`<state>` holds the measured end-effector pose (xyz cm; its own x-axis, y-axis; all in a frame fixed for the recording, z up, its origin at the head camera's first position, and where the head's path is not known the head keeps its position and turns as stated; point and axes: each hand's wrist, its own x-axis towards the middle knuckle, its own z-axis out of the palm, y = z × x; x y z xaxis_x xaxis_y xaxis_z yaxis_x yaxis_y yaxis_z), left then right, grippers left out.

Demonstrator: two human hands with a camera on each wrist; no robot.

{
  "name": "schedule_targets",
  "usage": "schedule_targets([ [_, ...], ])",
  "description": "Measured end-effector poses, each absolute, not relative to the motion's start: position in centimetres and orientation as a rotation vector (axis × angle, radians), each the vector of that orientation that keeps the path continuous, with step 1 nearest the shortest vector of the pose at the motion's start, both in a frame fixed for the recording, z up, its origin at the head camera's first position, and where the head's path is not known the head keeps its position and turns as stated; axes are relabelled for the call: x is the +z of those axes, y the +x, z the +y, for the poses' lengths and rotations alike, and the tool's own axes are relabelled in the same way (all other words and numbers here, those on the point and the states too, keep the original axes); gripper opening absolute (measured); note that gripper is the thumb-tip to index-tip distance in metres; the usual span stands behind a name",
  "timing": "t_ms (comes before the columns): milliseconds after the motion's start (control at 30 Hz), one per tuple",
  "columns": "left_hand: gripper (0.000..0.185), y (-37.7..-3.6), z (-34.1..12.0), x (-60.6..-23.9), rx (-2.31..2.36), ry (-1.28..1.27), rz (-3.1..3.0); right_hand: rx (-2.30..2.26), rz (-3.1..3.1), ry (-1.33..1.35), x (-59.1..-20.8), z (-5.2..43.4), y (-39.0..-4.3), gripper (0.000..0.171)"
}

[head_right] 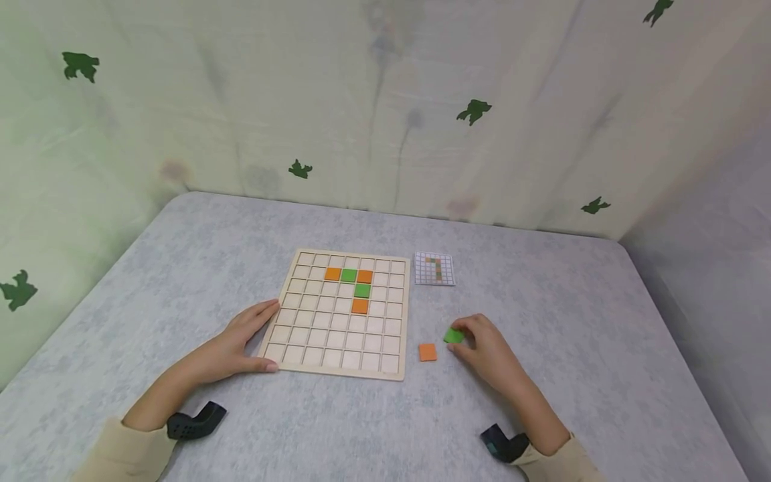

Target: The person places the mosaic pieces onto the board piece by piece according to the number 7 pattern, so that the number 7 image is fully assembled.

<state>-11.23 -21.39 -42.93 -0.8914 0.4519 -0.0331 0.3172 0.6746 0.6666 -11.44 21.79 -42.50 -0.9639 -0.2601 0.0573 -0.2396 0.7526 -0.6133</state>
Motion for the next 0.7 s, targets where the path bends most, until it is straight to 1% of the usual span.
schedule_targets([
  [167, 0.107, -11.2, -21.4, -42.9, 1.018, 0.622, 2.692, -1.059, 2.909, -0.465, -41.4, 21.1, -11.9, 0.028],
  [267, 0.107, -11.2, -21.4, -42.9, 1.018, 0.622, 2.694, -1.110, 2.929, -0.575, -40.5, 20.2, -12.3, 0.030],
  [400, 0.107, -11.2, -21.4, -42.9, 1.014, 0.621, 2.693, -1.194, 2.921, -0.699, -39.2, 18.3, -13.0, 0.032],
  [500, 0.107, -11.2, -21.4, -42.9, 1.013, 0.616, 2.693, -1.260, 2.866, -0.727, -38.4, 16.4, -13.3, 0.033],
  [600, 0.108, -11.1, -21.4, -42.9, 1.016, 0.615, 2.694, -1.307, 2.803, -0.727, -38.3, 14.4, -13.7, 0.032],
  [700, 0.107, -11.1, -21.4, -42.8, 1.021, 0.617, 2.694, -1.337, 2.746, -0.745, -39.0, 12.6, -14.0, 0.030],
])
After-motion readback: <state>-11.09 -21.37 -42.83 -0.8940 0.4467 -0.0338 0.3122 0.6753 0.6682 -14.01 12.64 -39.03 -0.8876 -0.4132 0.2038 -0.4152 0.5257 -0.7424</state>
